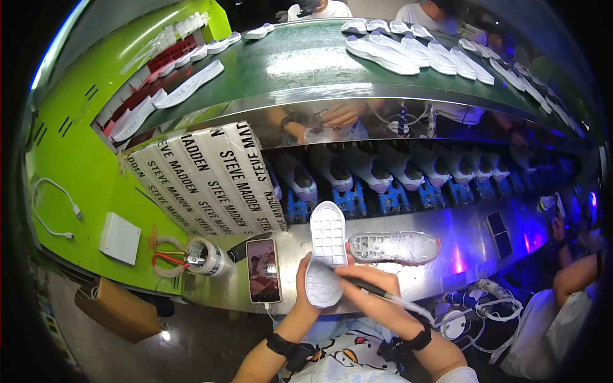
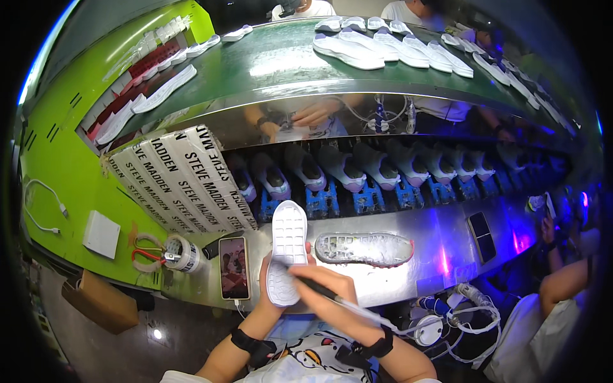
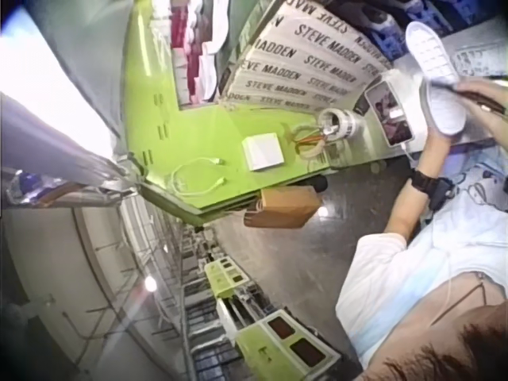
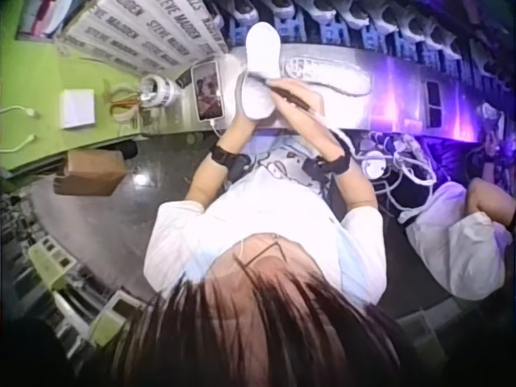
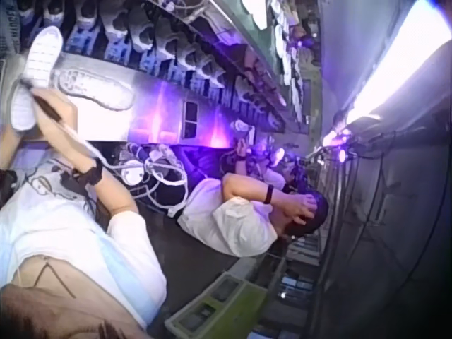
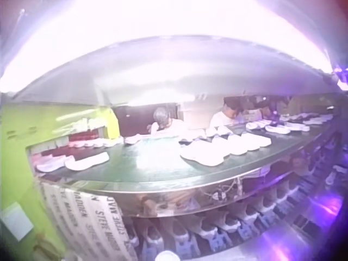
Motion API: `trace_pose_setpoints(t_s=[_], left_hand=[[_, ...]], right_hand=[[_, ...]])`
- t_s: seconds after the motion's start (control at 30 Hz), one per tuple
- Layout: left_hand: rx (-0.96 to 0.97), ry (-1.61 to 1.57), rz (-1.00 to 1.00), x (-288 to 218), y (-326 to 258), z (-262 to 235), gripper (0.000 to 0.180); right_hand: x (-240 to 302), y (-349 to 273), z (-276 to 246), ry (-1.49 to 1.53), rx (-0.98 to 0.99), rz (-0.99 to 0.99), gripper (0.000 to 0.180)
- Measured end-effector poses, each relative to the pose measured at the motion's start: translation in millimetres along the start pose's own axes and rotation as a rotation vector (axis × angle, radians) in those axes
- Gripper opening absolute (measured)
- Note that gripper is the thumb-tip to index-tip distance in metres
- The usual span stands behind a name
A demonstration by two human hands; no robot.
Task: The person repeatedly picks up white shoe insoles from a green conveyor belt and scrubs them with a brush. The person holds the insole in one hand and uses the brush in the other to clean the textured surface, then places the insole back on the belt. The process is repeated continuously for multiple insoles.
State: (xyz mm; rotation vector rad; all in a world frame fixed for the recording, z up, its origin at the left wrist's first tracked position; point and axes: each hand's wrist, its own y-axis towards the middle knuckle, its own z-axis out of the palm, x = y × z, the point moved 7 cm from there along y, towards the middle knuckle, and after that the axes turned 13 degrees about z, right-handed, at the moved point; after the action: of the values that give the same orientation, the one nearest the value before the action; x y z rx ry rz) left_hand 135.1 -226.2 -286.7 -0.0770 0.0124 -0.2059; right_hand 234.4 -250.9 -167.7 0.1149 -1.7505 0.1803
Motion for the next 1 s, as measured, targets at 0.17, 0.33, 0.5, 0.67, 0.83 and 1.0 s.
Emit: trace_pose_setpoints(t_s=[0.17, 0.33, 0.5, 0.67, 0.83, 1.0], left_hand=[[0.105, 0.089, -0.106, -8.3, 6.0, 12.1, 0.070], [0.089, 0.233, -0.173, -20.8, 15.4, 16.8, 0.069], [0.072, 0.389, -0.330, -18.9, 10.3, 23.4, 0.070], [0.094, 0.835, -0.436, -24.6, -11.4, 68.9, 0.039], [0.433, 1.236, -0.219, -28.9, -12.0, 101.8, 0.030], [0.122, 1.101, -0.603, -15.8, 15.5, 64.2, 0.029]], right_hand=[[-25.6, -24.5, 27.7, 0.071, 0.405, 0.288, 0.018], [-16.6, -9.3, 23.0, 0.168, 0.420, 0.205, 0.018], [8.0, -1.2, 3.7, 0.048, 0.386, 0.079, 0.018], [17.2, -16.5, 1.1, -0.233, 0.465, -0.172, 0.011], [32.7, -27.4, 9.8, -0.324, 0.438, -0.346, 0.013], [43.2, -17.8, -21.6, -0.169, 0.293, -0.337, 0.011]])
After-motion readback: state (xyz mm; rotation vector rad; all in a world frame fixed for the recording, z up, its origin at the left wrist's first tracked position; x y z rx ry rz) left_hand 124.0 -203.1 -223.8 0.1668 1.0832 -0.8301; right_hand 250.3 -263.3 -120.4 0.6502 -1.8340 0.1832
